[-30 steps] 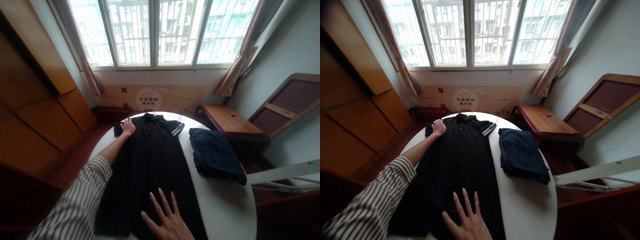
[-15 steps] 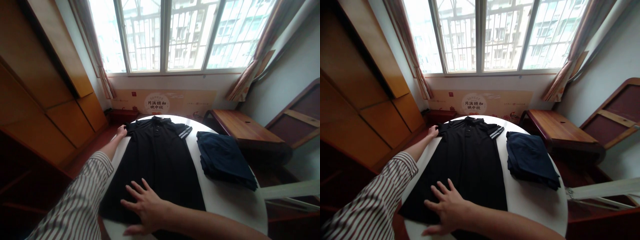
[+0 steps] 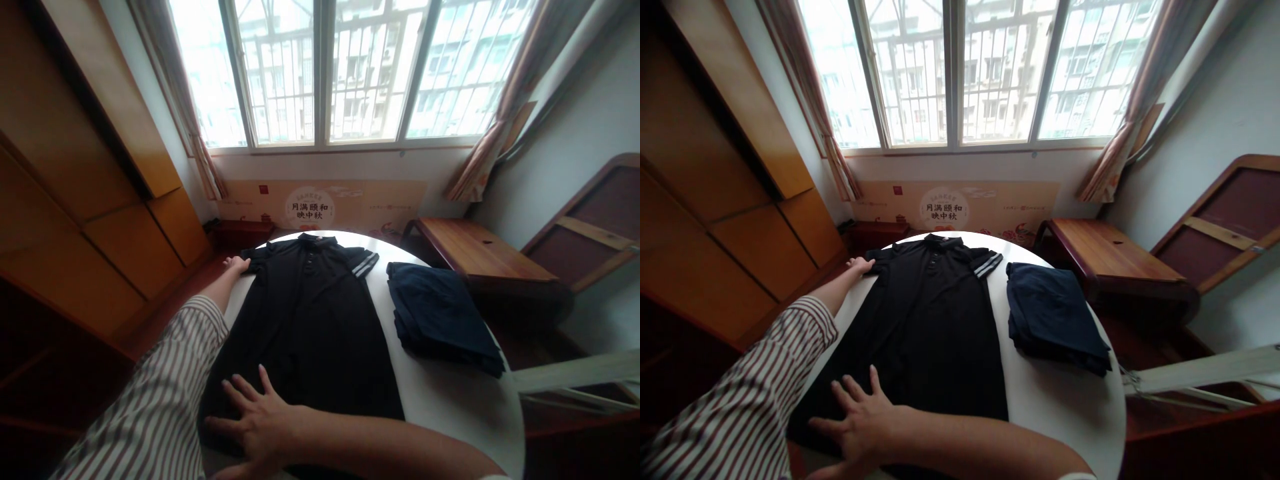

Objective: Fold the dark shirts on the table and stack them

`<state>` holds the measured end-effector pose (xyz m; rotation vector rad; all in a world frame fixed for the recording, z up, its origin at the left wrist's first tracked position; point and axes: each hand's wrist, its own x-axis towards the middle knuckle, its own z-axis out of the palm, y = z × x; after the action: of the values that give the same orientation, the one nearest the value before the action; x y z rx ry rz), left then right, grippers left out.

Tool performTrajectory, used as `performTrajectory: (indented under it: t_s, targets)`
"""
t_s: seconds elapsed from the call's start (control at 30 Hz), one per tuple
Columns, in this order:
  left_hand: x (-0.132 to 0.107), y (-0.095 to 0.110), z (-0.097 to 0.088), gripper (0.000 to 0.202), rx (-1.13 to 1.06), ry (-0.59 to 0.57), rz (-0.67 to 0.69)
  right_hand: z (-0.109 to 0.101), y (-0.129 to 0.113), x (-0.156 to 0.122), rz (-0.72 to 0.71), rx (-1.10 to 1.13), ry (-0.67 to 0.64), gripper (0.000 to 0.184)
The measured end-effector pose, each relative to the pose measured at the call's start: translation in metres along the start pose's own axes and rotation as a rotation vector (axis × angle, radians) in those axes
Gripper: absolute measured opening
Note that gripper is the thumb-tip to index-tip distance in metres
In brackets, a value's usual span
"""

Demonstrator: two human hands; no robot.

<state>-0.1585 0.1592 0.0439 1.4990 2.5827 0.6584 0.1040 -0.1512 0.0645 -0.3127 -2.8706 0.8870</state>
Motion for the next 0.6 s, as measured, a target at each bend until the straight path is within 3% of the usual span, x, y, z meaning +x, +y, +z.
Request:
performTrajectory:
  t_s: [0.13, 0.37, 0.5, 0.6]
  targets:
    - [-0.002, -0.001, 0.001, 0.032, -0.057, -0.019, 0.015, -0.014, -0.001, -0.016, -0.017, 0.015, 0.112, 0.068]
    - [0.010, 0.010, -0.010, 0.034, -0.120, 0.067, -0.012, -0.026, 0.035, -0.071, 0.317, -0.128, 0.180, 0.064]
    - [0.013, 0.033, -0.023, 0.033, -0.154, 0.114, 0.054, -0.016, 0.040, -0.096, 0.340, -0.092, 0.139, 0.084]
    - [0.004, 0.061, -0.028, 0.036, -0.194, 0.130, 0.239, -0.006, 0.034, -0.107, 0.258, -0.063, 0.100, 0.090]
